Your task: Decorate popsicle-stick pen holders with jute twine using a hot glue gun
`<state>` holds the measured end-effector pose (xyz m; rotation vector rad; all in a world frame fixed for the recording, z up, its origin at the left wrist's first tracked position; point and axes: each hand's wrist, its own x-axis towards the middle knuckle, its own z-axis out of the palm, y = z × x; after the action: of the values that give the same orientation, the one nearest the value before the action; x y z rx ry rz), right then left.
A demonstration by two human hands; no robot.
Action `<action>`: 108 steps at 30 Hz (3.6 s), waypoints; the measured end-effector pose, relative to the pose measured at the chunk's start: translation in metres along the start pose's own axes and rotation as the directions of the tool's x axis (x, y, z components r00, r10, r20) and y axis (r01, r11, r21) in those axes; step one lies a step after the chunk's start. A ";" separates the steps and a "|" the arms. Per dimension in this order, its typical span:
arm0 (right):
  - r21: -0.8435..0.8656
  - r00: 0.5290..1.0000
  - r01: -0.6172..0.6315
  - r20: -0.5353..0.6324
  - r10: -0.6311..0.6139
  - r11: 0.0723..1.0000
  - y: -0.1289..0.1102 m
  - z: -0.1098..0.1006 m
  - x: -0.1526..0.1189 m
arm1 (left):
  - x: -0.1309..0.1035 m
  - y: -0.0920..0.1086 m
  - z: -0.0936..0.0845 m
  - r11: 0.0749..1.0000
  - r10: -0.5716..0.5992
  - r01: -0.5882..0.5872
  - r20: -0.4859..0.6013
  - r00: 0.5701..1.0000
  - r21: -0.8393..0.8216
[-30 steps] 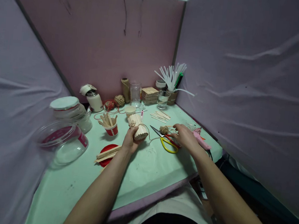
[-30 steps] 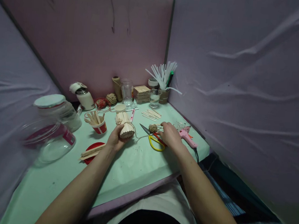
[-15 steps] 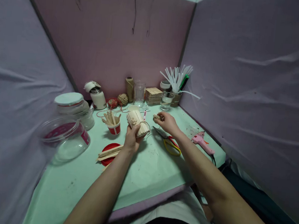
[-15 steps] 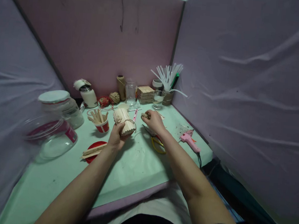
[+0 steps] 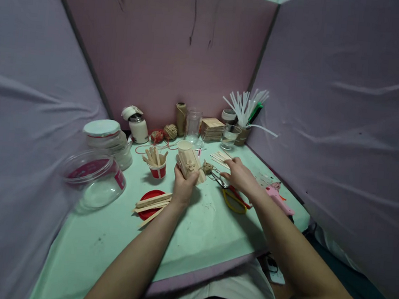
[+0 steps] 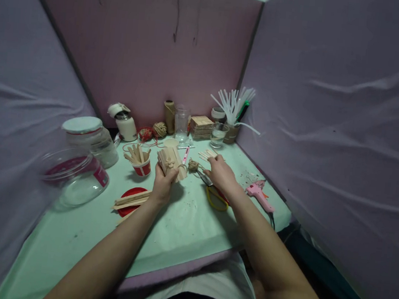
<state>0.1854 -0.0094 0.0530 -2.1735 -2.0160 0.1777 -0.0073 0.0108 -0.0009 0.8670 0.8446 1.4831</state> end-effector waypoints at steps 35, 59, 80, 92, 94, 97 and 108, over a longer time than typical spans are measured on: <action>0.888 0.970 -0.239 0.239 0.048 0.393 -0.003 0.023 -0.131 | -0.008 0.011 0.008 0.972 -0.153 0.161 0.056 0.987 -0.169; 0.910 0.977 -0.210 0.209 0.042 0.357 -0.015 0.043 -0.120 | -0.005 -0.008 0.002 0.992 -0.073 0.095 0.223 0.972 -0.086; 0.915 0.993 -0.110 0.086 0.081 0.389 -0.015 0.068 -0.120 | -0.008 -0.008 0.003 0.990 -0.119 0.133 0.253 0.960 -0.040; 0.168 0.990 -0.133 -0.022 0.139 0.977 -0.014 0.051 -0.114 | 0.008 0.029 -0.003 0.965 -0.181 0.207 0.159 0.970 -0.163; 0.071 0.996 -0.083 -0.009 0.084 0.994 -0.024 0.052 -0.117 | 0.009 0.032 -0.004 0.962 -0.168 0.198 0.166 0.972 -0.188; 0.022 1.000 0.008 0.001 -0.008 1.000 -0.037 0.049 -0.116 | 0.006 0.031 -0.002 0.959 -0.165 0.201 0.183 0.969 -0.198; 0.694 0.966 0.246 -0.236 -0.108 0.677 -0.029 0.016 -0.047 | -0.003 0.022 -0.003 0.861 -0.327 0.447 0.411 0.851 -0.241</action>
<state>0.1498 -0.0536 0.0423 -1.4256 -1.6393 0.6130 -0.0201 0.0063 0.0169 0.6344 0.4456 1.0194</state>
